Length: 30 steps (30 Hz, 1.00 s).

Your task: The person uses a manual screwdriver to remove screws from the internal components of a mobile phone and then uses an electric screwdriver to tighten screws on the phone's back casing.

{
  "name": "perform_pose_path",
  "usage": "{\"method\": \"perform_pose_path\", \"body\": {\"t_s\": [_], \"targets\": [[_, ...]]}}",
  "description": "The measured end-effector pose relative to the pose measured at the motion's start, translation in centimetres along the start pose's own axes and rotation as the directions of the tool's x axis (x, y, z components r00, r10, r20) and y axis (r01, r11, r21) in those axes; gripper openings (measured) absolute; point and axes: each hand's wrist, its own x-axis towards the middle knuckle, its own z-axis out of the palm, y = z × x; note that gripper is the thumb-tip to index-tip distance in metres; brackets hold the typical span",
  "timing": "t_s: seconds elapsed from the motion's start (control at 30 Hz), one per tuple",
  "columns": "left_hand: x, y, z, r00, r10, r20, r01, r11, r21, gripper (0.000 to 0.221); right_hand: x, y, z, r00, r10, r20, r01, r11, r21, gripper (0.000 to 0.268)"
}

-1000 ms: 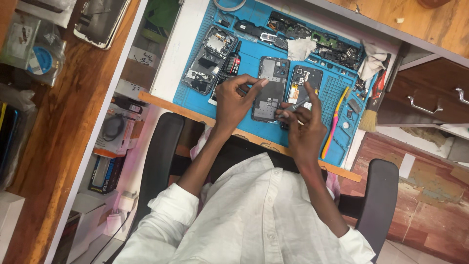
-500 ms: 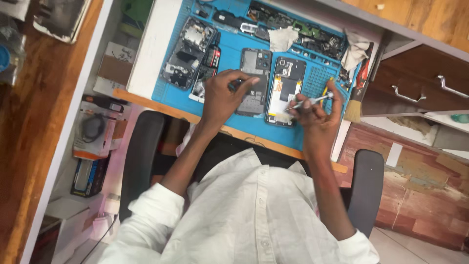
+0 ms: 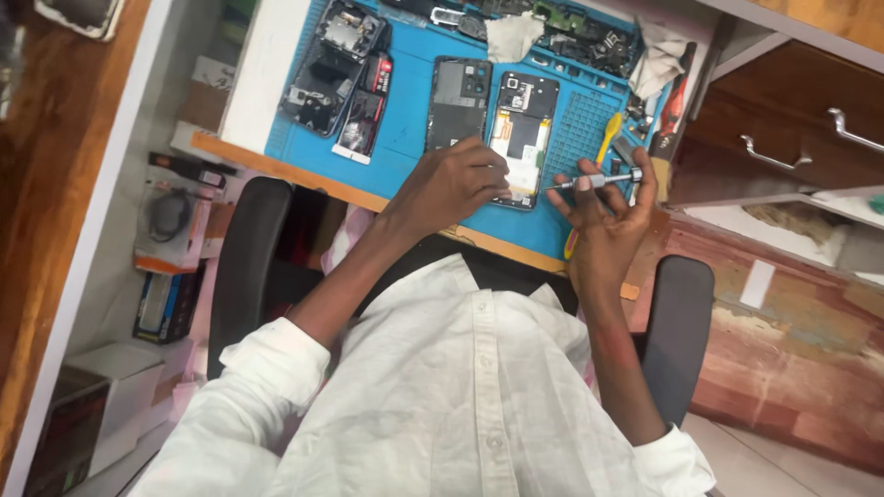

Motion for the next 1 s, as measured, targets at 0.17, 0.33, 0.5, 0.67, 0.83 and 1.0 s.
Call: {"method": "perform_pose_path", "body": {"t_s": [0.17,0.33,0.5,0.67,0.83,1.0], "targets": [[0.0,0.7,0.3,0.991,-0.136,0.011,0.136,0.989,-0.056,0.014,0.0,-0.1,-0.4,1.0,0.01,0.027,-0.011,1.0,0.029,0.071],[0.7,0.5,2.2,0.914,-0.405,0.036,0.401,0.885,-0.238,0.023,0.0,-0.2,-1.1,0.998,0.056,0.018,-0.057,0.995,0.077,0.069],[0.9,0.0,3.3,0.939,-0.334,-0.076,0.312,0.925,-0.216,0.023,0.2,-0.4,-0.7,0.997,0.072,0.03,-0.074,0.993,0.093,0.07],[1.9,0.8,3.1,0.855,-0.519,-0.006,0.512,0.846,-0.149,0.027,0.2,-0.5,0.2,0.998,0.047,0.032,-0.05,0.995,0.089,0.073],[1.8,0.5,3.1,0.868,-0.495,0.032,0.491,0.85,-0.189,0.028,0.3,-0.7,0.4,0.998,0.062,-0.008,-0.061,0.995,0.08,0.074],[2.0,0.5,3.4,0.863,-0.505,0.031,0.505,0.856,-0.108,0.027,0.4,-0.7,0.6,0.998,0.064,-0.019,-0.063,0.998,0.031,0.071]]}}
